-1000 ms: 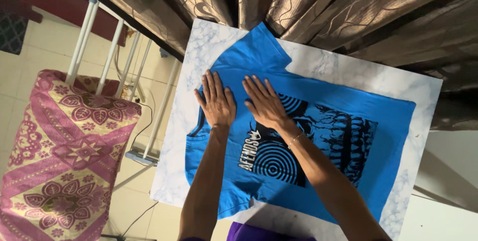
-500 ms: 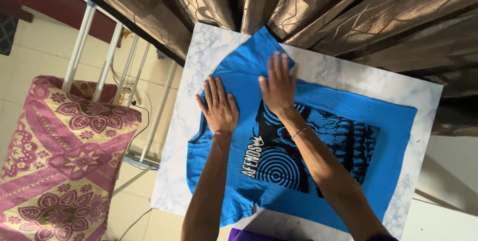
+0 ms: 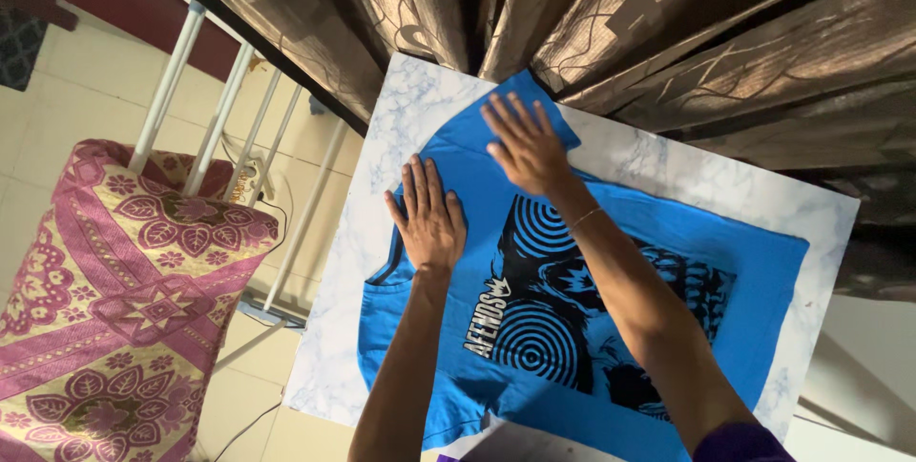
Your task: The person takes a blue t-shirt from a pile of clothes, spreads it flat on a table, and folds it by bringing the bottom edge up to the top.
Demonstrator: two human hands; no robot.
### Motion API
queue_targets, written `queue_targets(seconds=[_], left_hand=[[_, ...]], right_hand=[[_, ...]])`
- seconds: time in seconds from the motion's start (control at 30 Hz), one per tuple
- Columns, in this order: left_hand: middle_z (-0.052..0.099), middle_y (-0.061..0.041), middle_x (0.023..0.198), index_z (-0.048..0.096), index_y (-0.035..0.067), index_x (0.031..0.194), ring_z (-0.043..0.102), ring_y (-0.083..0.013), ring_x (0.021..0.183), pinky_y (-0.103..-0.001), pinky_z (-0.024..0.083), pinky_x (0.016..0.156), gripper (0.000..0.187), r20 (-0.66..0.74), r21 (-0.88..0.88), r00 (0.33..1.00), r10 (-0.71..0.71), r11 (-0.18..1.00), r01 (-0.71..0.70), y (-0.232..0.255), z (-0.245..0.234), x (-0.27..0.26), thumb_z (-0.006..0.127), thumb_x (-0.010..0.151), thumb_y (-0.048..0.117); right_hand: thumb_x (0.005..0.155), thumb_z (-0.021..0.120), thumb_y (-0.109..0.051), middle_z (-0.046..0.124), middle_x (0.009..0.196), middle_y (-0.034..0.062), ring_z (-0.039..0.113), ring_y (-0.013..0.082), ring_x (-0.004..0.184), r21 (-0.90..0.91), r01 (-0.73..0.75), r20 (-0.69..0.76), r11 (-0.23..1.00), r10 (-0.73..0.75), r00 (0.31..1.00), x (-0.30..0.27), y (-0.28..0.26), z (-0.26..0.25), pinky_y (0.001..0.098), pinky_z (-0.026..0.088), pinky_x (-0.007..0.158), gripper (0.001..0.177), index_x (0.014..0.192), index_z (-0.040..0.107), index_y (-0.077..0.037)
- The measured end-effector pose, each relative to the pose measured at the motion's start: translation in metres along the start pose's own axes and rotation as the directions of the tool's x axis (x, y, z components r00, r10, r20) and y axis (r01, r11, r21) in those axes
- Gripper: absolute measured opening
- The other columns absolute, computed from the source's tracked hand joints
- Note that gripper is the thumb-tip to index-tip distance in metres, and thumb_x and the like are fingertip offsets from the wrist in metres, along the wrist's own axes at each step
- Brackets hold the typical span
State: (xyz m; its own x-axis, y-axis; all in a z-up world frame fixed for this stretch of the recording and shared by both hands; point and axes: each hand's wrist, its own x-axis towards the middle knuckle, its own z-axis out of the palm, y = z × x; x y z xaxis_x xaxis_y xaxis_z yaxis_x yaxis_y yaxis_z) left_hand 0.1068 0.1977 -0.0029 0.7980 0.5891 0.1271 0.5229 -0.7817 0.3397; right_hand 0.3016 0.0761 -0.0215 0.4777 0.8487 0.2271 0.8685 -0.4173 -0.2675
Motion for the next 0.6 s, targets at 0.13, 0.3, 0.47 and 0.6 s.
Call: queue_targets(seconds=[0.13, 0.3, 0.47, 0.6], left_hand=[[0.025, -0.010, 0.171, 0.033, 0.008, 0.161, 0.021, -0.0266, 0.158, -0.059, 0.004, 0.126, 0.061, 0.009, -0.018, 1.000, 0.001, 1.000, -0.001, -0.001, -0.001, 0.000, 0.039, 0.105, 0.030], [0.025, -0.009, 0.171, 0.033, 0.007, 0.161, 0.021, -0.0260, 0.158, -0.058, 0.004, 0.126, 0.062, 0.014, 0.004, 1.000, -0.005, 1.000, 0.005, 0.000, 0.000, 0.001, 0.038, 0.104, 0.029], [0.026, -0.009, 0.170, 0.033, 0.007, 0.161, 0.022, -0.0260, 0.158, -0.057, 0.005, 0.127, 0.062, 0.005, -0.009, 1.000, -0.008, 1.000, 0.008, 0.001, -0.002, 0.001, 0.039, 0.103, 0.029], [0.027, -0.009, 0.170, 0.034, 0.007, 0.160, 0.023, -0.0264, 0.157, -0.058, 0.005, 0.126, 0.062, 0.008, -0.036, 1.000, -0.007, 0.999, 0.007, 0.000, -0.003, 0.001, 0.041, 0.103, 0.029]], right_hand=[[0.108, 0.043, -0.045, 0.029, 0.167, 0.0178, 0.026, 0.0404, 0.154, -0.050, -0.191, -0.024, 0.980, 0.190, 0.982, 0.017, 0.013, 0.008, 0.0643, 0.015, 0.123, 0.067, 0.162, 0.033, -0.006], [0.111, 0.044, -0.041, 0.028, 0.170, 0.0168, 0.027, 0.0376, 0.156, 0.045, 0.014, 0.028, 0.999, -0.015, 0.999, 0.011, -0.020, 0.004, 0.0606, 0.017, 0.125, 0.063, 0.162, 0.031, -0.007], [0.108, 0.046, -0.040, 0.029, 0.171, 0.0096, 0.029, 0.0305, 0.158, 0.098, 0.172, 0.051, 0.980, -0.178, 0.983, 0.005, -0.035, 0.003, 0.0565, 0.020, 0.129, 0.064, 0.164, 0.031, -0.012], [0.108, 0.046, -0.041, 0.030, 0.168, 0.0161, 0.029, 0.0357, 0.154, 0.006, 0.045, 0.036, 0.999, -0.045, 0.998, 0.011, -0.003, 0.008, 0.0597, 0.018, 0.124, 0.064, 0.162, 0.034, -0.009]])
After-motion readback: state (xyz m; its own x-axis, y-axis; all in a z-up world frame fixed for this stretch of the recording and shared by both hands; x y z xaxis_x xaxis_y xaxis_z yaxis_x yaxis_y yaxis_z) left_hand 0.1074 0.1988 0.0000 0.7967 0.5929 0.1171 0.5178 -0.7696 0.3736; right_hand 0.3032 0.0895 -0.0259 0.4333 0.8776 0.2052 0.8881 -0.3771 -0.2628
